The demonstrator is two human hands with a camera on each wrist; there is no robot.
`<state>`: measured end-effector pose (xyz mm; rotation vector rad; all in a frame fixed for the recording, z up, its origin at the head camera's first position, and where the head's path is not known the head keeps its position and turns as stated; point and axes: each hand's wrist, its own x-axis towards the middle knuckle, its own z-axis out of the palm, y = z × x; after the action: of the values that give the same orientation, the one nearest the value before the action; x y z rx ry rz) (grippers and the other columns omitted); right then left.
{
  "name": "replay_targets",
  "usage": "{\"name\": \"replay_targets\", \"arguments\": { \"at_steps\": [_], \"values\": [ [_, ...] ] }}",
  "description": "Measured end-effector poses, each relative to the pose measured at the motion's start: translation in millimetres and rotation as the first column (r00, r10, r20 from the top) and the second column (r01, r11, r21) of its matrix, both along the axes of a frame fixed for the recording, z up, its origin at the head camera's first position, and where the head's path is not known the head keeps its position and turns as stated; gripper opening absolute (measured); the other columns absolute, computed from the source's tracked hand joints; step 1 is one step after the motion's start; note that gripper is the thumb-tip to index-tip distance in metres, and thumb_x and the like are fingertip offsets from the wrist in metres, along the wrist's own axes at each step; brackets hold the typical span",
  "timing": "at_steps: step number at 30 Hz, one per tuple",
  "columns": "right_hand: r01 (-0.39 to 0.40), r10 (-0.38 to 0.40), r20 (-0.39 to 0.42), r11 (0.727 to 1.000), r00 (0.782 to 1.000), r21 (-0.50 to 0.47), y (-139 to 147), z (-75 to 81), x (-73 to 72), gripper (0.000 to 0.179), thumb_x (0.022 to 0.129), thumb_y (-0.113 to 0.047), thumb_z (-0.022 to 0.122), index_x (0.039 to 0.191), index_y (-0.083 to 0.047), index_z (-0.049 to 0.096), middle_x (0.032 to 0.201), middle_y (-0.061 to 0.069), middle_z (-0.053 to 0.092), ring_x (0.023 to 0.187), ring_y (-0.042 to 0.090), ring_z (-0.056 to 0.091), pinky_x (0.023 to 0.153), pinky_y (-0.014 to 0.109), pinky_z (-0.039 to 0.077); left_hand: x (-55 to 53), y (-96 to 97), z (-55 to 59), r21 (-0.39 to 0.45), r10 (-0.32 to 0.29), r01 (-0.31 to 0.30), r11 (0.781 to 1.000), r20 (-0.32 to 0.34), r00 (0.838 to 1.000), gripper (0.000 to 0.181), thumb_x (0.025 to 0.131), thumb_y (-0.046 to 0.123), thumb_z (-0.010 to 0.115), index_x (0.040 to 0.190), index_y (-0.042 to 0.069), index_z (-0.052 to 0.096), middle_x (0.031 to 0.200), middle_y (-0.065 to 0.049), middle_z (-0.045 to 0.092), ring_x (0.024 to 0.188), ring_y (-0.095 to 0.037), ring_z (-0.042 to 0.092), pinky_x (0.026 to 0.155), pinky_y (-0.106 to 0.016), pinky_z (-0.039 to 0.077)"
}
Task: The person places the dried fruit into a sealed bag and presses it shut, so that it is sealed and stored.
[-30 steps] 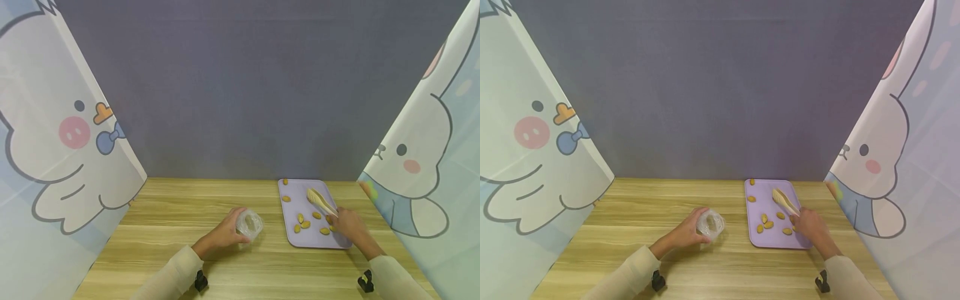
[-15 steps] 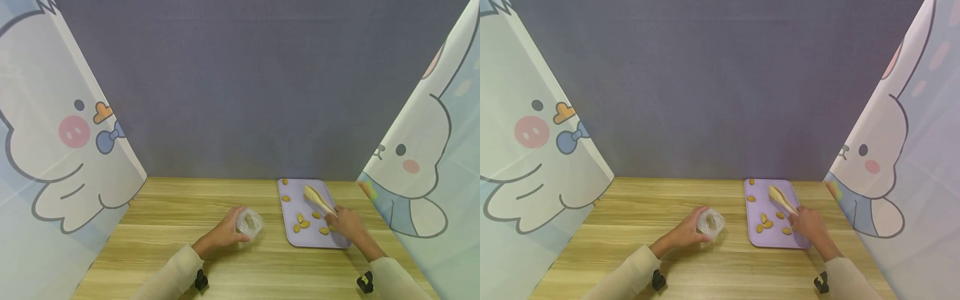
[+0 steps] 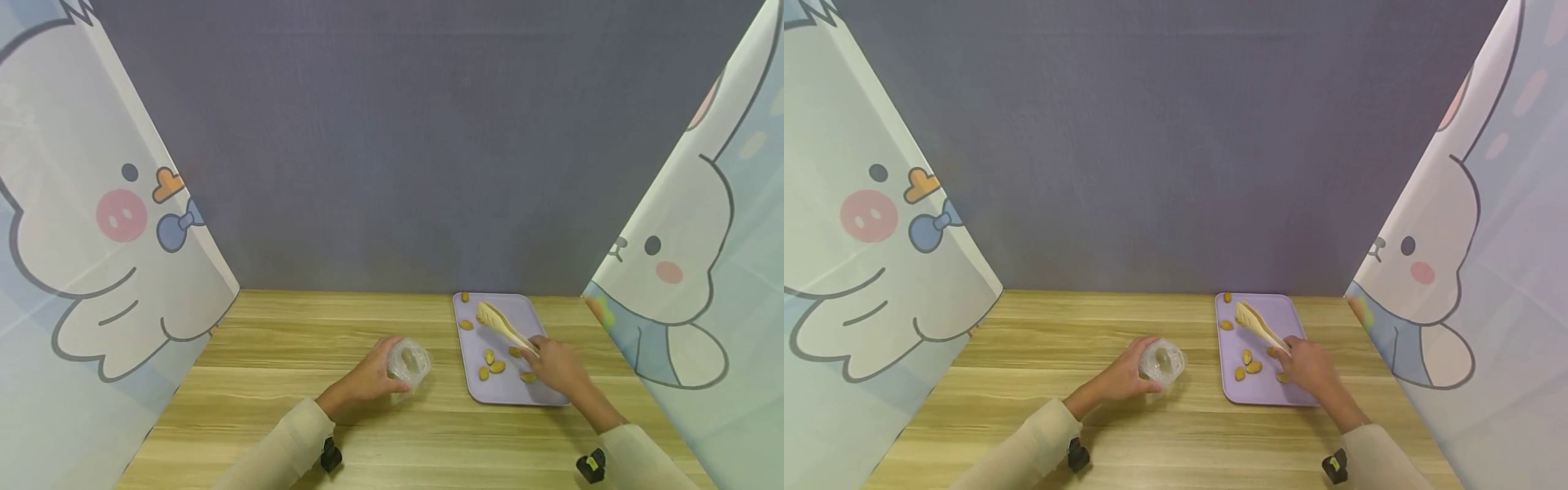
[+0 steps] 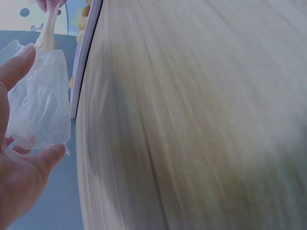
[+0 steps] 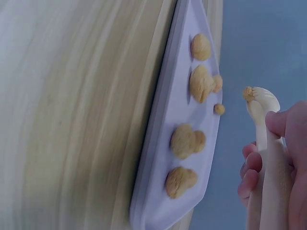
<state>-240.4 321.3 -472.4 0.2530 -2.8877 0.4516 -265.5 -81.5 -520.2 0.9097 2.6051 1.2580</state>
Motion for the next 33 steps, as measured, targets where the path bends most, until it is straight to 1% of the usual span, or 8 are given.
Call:
{"name": "replay_targets", "arguments": {
  "at_steps": [3,7,11,14,18,23,28,33],
  "values": [
    [-0.024,0.024,-0.015,1.000,1.000,-0.004,-7.2,2.9,2.3,0.027,0.097,-0.028,0.069,0.102,-0.002,0.071,0.063,-0.005,0.059,0.056,0.014,0.050,0.052,0.034,0.040,0.1,0.4,0.7,-0.003,0.005,-0.005,1.000,0.007,1.000,0.105,0.078,0.036,0.089,0.157,0.003,0.028,0.157,-0.017,0.036,0.134,-0.033,0.048,0.105,-0.054,0.046],
    [-0.065,0.065,-0.050,0.998,0.997,-0.001,-15.7,4.0,3.1,0.024,0.096,-0.026,0.070,0.101,-0.002,0.071,0.062,-0.005,0.057,0.055,0.012,0.047,0.052,0.033,0.040,-0.2,1.0,0.6,-0.006,0.012,-0.012,1.000,0.005,1.000,0.105,0.078,0.037,0.089,0.157,0.003,0.029,0.157,-0.017,0.037,0.135,-0.034,0.048,0.106,-0.054,0.045],
    [-0.092,0.091,-0.075,0.996,0.993,-0.005,-24.2,4.2,3.3,0.021,0.094,-0.023,0.072,0.101,-0.003,0.072,0.066,-0.004,0.060,0.056,0.011,0.046,0.054,0.032,0.041,-0.6,1.3,0.4,-0.013,0.021,-0.021,1.000,-0.004,1.000,0.104,0.078,0.038,0.088,0.157,0.003,0.029,0.156,-0.017,0.038,0.135,-0.034,0.048,0.107,-0.054,0.045],
    [-0.116,0.114,-0.088,0.993,0.990,-0.016,-31.4,5.2,4.3,0.020,0.093,-0.022,0.073,0.100,-0.004,0.072,0.067,-0.006,0.060,0.058,0.009,0.046,0.055,0.030,0.040,-0.9,1.5,0.6,-0.014,0.027,-0.027,1.000,-0.003,1.000,0.104,0.079,0.039,0.088,0.157,0.004,0.029,0.156,-0.017,0.038,0.135,-0.033,0.048,0.106,-0.053,0.046],
    [-0.158,0.154,-0.086,0.986,0.984,-0.043,-41.9,8.1,6.8,0.015,0.093,-0.020,0.074,0.097,-0.006,0.071,0.067,-0.010,0.058,0.059,0.006,0.046,0.055,0.027,0.040,-1.4,1.8,1.6,-0.004,0.034,-0.034,0.999,0.009,0.999,0.102,0.079,0.038,0.088,0.157,0.006,0.030,0.155,-0.016,0.040,0.133,-0.032,0.050,0.105,-0.051,0.046],
    [-0.203,0.199,-0.059,0.976,0.978,-0.081,-55.3,12.2,10.9,0.010,0.094,-0.020,0.073,0.095,-0.010,0.070,0.067,-0.013,0.057,0.059,0.002,0.045,0.055,0.023,0.040,-3.4,2.3,2.6,-0.013,0.048,-0.049,0.999,-0.008,0.999,0.100,0.079,0.036,0.088,0.156,0.008,0.032,0.151,-0.014,0.042,0.129,-0.028,0.051,0.102,-0.047,0.048],
    [-0.242,0.238,-0.052,0.966,0.970,-0.086,-67.5,16.7,17.6,0.012,0.095,-0.024,0.072,0.097,-0.012,0.071,0.067,-0.016,0.056,0.055,-0.002,0.041,0.050,0.022,0.037,-4.3,2.6,3.4,-0.015,0.059,-0.059,0.998,-0.034,0.998,0.099,0.077,0.035,0.089,0.155,0.005,0.034,0.149,-0.016,0.044,0.128,-0.028,0.052,0.102,-0.047,0.048],
    [-0.306,0.299,-0.075,0.947,0.951,-0.102,-78.3,19.8,22.6,0.011,0.095,-0.023,0.071,0.095,-0.013,0.070,0.068,-0.017,0.058,0.055,-0.004,0.040,0.051,0.020,0.037,-4.2,2.6,4.6,0.006,0.066,-0.066,0.998,-0.039,0.997,0.099,0.077,0.034,0.089,0.153,0.001,0.035,0.147,-0.018,0.045,0.126,-0.029,0.052,0.100,-0.046,0.048]
  ]
}}
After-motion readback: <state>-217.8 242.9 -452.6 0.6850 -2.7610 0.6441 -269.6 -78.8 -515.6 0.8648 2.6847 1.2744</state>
